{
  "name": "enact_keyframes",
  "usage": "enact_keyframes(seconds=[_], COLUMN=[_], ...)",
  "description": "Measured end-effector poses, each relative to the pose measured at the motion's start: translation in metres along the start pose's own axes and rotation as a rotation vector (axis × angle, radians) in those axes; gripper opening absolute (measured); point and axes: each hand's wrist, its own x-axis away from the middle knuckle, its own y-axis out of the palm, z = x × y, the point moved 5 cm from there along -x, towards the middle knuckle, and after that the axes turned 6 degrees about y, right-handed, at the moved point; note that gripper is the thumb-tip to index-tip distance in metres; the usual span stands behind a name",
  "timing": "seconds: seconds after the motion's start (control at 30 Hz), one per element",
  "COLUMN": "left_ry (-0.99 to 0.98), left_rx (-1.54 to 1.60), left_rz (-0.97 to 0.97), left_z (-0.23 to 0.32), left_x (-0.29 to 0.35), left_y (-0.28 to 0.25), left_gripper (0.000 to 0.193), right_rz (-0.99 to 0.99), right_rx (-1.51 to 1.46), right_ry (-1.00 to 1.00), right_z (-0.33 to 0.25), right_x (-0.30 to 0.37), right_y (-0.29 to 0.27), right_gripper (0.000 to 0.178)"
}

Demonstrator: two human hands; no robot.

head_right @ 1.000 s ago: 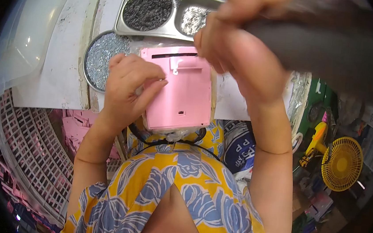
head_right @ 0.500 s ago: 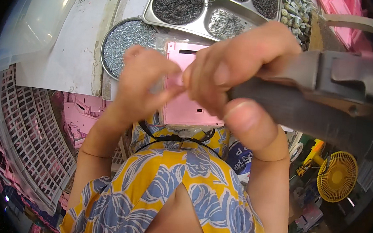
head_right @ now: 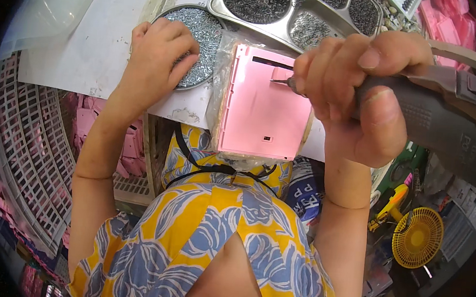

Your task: Assembling small electronic toy units by soldering internal wires, fitting components into a shell, and fastening screws.

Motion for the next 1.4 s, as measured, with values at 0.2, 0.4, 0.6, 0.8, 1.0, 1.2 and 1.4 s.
enact_keyframes(seconds=[0.2,0.4,0.6,0.8,1.0,1.2,1.4], left_ry=[-0.012,0.097,0.291,0.317,0.297,0.303,0.188], left_rx=[-0.068,0.441,0.264,0.155,0.173,0.148,0.392], left_rz=[0.055,-0.004,0.067,0.019,0.021,0.048,0.106], left_z=[-0.014,0.034,0.058,0.063,0.063,0.064,0.054], left_x=[-0.002,0.014,0.037,0.035,0.035,0.035,0.026], left_y=[0.005,-0.011,0.003,-0.003,-0.001,-0.001,-0.005], left_gripper=[0.016,0.017,0.016,0.010,0.009,0.011,0.012], right_rz=[0.045,-0.035,0.048,0.050,0.160,0.128,0.064], right_rx=[0.033,0.010,-0.002,0.034,0.150,0.301,0.161], right_ry=[-0.007,-0.022,-0.034,-0.028,0.028,-0.006,0.048], right_z=[-0.001,-0.003,0.017,0.046,0.062,0.072,0.055], right_x=[-0.005,-0.007,-0.022,-0.033,-0.032,-0.033,-0.040], right_y=[0.004,-0.004,0.008,0.007,0.022,0.022,0.015], right_gripper=[0.028,0.027,0.030,0.021,0.019,0.024,0.022])
